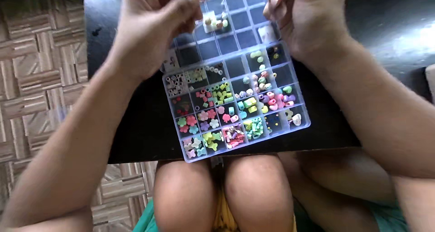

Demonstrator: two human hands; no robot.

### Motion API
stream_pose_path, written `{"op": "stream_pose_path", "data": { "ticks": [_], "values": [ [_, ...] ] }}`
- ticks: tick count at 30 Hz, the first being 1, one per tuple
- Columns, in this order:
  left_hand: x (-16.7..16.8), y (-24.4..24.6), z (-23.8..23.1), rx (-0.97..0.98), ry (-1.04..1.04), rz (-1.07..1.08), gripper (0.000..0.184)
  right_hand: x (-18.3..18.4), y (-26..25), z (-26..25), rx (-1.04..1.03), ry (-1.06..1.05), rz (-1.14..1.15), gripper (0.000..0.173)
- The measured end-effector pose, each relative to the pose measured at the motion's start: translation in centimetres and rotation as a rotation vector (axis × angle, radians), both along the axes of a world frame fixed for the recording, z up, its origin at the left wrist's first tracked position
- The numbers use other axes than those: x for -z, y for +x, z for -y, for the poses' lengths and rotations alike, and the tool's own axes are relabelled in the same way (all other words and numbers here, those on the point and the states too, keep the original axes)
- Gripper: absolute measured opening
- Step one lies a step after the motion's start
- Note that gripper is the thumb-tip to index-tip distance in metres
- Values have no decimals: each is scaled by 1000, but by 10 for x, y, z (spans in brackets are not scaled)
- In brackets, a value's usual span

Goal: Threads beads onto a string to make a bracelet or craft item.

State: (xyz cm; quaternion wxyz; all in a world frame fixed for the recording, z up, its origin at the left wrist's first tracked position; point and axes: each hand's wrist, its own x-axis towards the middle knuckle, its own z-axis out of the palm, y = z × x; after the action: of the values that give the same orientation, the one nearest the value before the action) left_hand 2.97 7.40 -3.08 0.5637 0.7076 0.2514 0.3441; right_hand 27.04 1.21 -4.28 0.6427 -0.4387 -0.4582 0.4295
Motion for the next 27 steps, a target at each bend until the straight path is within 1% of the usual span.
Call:
{"op": "stream_pose_path", "data": {
  "ticks": [1,3,6,8,9,11,12,14,16,18,20,23,27],
  "values": [
    [2,1,0,29,100,-34,10,0,1,-1,-23,19,37,23],
    [2,3,0,58,224,-60,7,0,1,-1,-41,76,136,15],
    [6,4,6,44,278,-63,9,4,0,4,-79,133,252,9],
    [3,7,10,7,339,-115,8,-1,3,8,-127,95,316,9],
    [2,9,12,-6,354,-172,10,-1,5,7,-132,53,307,8],
    [-2,14,15,-6,368,-268,18,-4,5,4,-120,-34,278,9],
    [-4,16,15,5,371,-286,21,-7,5,3,-127,-73,282,12],
    [-13,26,16,18,329,-288,22,-13,5,4,-162,-108,306,18],
    [-20,40,12,23,275,-241,21,-17,4,5,-186,-125,319,21],
    [-18,55,6,9,233,-134,21,-17,1,7,-188,-130,315,23],
    [-9,67,4,-51,204,-42,20,-16,-1,8,-190,-127,313,24],
    [-4,69,8,-98,278,-68,21,-17,-4,9,-158,-134,298,26],
    [-3,59,14,-81,271,-121,22,-12,-7,13,-167,-66,293,25]
  ]
}}
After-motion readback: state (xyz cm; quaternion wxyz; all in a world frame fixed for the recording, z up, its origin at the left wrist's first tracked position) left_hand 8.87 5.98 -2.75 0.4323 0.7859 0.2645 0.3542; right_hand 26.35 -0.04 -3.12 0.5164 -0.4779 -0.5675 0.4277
